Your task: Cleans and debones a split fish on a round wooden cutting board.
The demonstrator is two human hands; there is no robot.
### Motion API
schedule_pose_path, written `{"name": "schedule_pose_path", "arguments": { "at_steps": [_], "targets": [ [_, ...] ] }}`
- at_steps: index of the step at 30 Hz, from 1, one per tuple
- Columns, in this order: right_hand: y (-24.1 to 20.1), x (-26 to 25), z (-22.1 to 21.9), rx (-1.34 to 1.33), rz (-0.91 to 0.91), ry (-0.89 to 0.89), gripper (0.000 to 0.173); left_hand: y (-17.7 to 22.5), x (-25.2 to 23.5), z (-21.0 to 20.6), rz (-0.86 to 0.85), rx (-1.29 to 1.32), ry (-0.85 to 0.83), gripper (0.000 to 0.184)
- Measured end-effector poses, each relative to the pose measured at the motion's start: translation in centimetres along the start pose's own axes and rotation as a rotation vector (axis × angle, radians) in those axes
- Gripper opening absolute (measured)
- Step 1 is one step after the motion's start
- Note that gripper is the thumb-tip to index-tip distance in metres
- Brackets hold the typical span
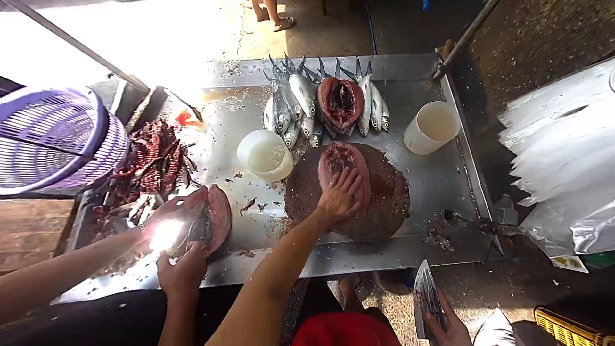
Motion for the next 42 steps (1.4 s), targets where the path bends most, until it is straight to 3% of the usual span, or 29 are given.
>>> {"name": "schedule_pose_path", "arguments": {
  "at_steps": [4, 7, 11, 14, 18, 22, 27, 42],
  "targets": [
    [-1.0, -0.8, 0.0, 0.003, 0.064, 0.0, 0.08, 5.6, 3.5, -2.1, 0.033, 0.14, 0.022, 0.079],
    [-3.5, -2.8, 0.1, 0.025, 0.183, -0.031, 0.077, 7.0, 6.2, -1.0, -0.01, 0.304, 0.069, 0.079],
    [-8.5, -8.6, -1.1, 0.239, 0.291, -0.068, 0.074, 0.2, 8.5, 1.5, 0.267, 0.379, 0.283, 0.065],
    [-15.5, -13.2, -4.0, 0.296, 0.302, -0.166, 0.071, -4.9, 8.1, 1.0, 0.418, 0.333, 0.261, 0.063],
    [-23.2, -19.4, -8.3, 0.408, 0.333, -0.305, 0.069, -5.9, 6.8, -0.3, 0.429, 0.244, 0.103, 0.067],
    [-27.2, -23.9, -10.6, 0.543, 0.32, -0.381, 0.066, -5.7, 6.4, -0.8, 0.458, 0.175, 0.048, 0.065],
    [-28.9, -26.1, -11.2, 0.651, 0.315, -0.403, 0.064, -5.7, 6.2, -0.6, 0.468, 0.155, 0.044, 0.064],
    [-29.3, -25.9, -11.3, 0.65, 0.273, -0.393, 0.062, -5.7, 6.1, -0.4, 0.474, 0.137, -0.002, 0.063]
  ]
}}
Point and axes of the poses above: each hand's wrist, its own x-axis away from the middle knuckle, its own z-axis out of the back of the hand, y = z × x, the point moved 5 cm from there along -x, towards the middle knuckle, and after that the axes turned 11 degrees about -y, right-handed, at the moved point
